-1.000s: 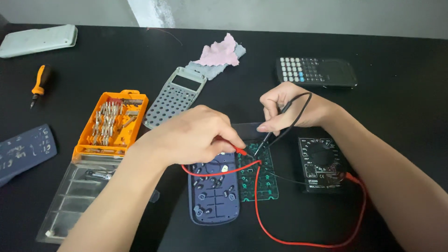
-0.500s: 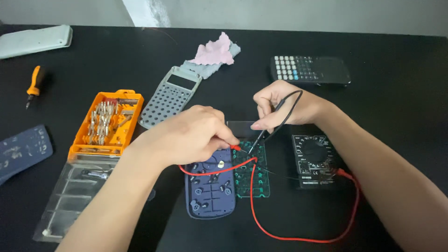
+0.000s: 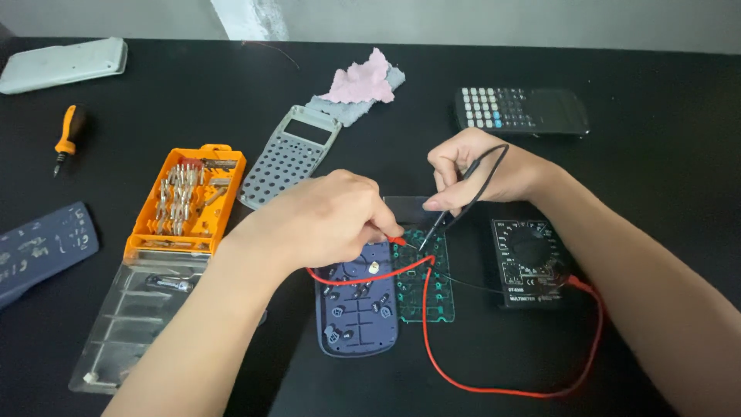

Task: Repairing and testing internal components of a calculator using a multimeter.

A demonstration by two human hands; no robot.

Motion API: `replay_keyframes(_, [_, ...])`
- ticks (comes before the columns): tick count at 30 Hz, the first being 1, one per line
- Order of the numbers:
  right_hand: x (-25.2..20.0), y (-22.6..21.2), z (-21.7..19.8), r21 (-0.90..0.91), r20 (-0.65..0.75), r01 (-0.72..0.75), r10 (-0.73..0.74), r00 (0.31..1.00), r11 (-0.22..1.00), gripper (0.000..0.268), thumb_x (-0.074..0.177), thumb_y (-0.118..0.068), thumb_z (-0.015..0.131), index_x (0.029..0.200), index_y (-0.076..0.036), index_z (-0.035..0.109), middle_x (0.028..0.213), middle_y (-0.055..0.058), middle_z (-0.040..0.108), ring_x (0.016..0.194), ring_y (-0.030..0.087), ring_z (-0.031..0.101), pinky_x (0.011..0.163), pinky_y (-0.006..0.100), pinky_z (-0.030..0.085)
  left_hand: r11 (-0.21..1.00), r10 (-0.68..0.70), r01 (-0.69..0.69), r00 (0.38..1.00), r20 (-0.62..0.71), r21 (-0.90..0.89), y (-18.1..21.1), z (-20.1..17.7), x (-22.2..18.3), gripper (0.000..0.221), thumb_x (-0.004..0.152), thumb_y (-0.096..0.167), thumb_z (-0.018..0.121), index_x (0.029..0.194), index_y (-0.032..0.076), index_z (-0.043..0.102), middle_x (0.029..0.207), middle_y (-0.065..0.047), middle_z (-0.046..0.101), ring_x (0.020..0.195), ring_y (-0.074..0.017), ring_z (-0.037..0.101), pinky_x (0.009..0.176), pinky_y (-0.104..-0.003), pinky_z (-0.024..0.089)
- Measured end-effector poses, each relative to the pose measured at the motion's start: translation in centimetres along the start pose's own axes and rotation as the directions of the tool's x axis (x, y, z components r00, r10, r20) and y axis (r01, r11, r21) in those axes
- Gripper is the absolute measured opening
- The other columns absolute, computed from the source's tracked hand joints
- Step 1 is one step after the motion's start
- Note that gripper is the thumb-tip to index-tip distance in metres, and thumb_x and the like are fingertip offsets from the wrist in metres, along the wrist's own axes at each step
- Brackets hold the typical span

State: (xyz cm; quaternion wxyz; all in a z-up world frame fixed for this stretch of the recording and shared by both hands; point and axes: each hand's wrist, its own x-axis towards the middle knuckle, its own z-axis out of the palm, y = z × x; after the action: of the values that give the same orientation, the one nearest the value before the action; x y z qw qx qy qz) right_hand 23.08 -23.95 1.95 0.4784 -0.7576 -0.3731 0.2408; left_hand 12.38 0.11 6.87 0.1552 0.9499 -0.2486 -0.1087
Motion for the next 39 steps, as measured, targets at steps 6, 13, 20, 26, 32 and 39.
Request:
replay_keyframes(6, [0.0, 1.4, -0.3, 0.133, 0.032, 0.088, -0.093, 0.995, 0.987, 0.03, 0.076, 0.005, 0.083, 0.059, -0.002, 0.06, 0.052, 0.013, 0.07, 0.051, 0.013, 0.062, 0.052, 0.023, 0.043, 0.999, 0.051, -0.05, 0.997, 0.058, -0.018, 0.0, -0.7, -0.1, 0.027, 0.093, 0.011, 0.066, 0.108, 0.024, 0.084, 0.099, -0.011, 0.075, 0.092, -0.0308, 0.075, 0.078, -0.038, 0.061])
replay_keyframes(13, [0.3, 1.4, -0.5, 0.127, 0.039, 0.084, -0.09, 0.995, 0.988, 0.029, 0.076, 0.004, 0.085, 0.059, 0.0, 0.061, 0.053, 0.013, 0.071, 0.052, 0.012, 0.063, 0.053, 0.021, 0.043, 0.996, 0.088, -0.087, 0.996, 0.025, -0.02, -0.5, 0.0, 0.1, 0.023, 0.09, 0.014, 0.07, 0.105, 0.026, 0.084, 0.106, -0.009, 0.074, 0.095, -0.0316, 0.074, 0.081, -0.042, 0.062])
replay_keyframes(20, [0.1, 1.5, -0.3, 0.142, 0.03, 0.048, -0.052, 0.998, 0.989, 0.029, 0.076, 0.006, 0.084, 0.06, 0.0, 0.06, 0.053, 0.015, 0.07, 0.051, 0.013, 0.061, 0.053, 0.023, 0.043, 0.993, 0.115, -0.115, 0.993, 0.023, -0.029, -0.5, -0.1, 0.2, 0.023, 0.091, 0.01, 0.069, 0.103, 0.024, 0.083, 0.105, -0.009, 0.077, 0.099, -0.0326, 0.075, 0.083, -0.042, 0.062])
replay_keyframes(26, [0.5, 1.3, -0.5, 0.138, 0.041, 0.035, -0.041, 0.998, 0.99, 0.028, 0.075, 0.006, 0.084, 0.061, 0.0, 0.06, 0.053, 0.016, 0.071, 0.052, 0.013, 0.063, 0.054, 0.023, 0.045, 0.996, 0.082, -0.08, 0.995, 0.063, -0.043, -0.3, -0.6, -0.1, 0.023, 0.091, 0.011, 0.069, 0.104, 0.023, 0.083, 0.103, -0.007, 0.078, 0.098, -0.0311, 0.076, 0.083, -0.04, 0.062])
replay_keyframes(32, [1.0, 1.0, -0.3, 0.096, 0.087, 0.032, -0.04, 0.995, 0.995, 0.028, 0.079, 0.0, 0.085, 0.061, 0.0, 0.063, 0.053, 0.017, 0.073, 0.046, 0.014, 0.062, 0.048, 0.024, 0.045, 1.0, 0.008, -0.006, 0.993, 0.114, -0.015, 0.1, -1.4, -1.2, 0.024, 0.092, 0.011, 0.066, 0.106, 0.021, 0.083, 0.102, -0.006, 0.079, 0.098, -0.0317, 0.075, 0.083, -0.04, 0.061])
replay_keyframes(39, [2.3, -0.7, 0.9, 0.124, 0.16, -0.053, 0.033, 0.987, 0.991, 0.026, 0.092, -0.016, 0.073, 0.072, 0.0, 0.07, 0.056, 0.017, 0.077, 0.046, 0.012, 0.064, 0.044, 0.023, 0.049, 0.992, 0.105, -0.107, 0.994, -0.039, -0.062, -1.2, 0.5, -4.5, 0.015, 0.09, 0.012, 0.07, 0.095, 0.019, 0.082, 0.091, -0.007, 0.078, 0.09, -0.0336, 0.075, 0.077, -0.042, 0.062])
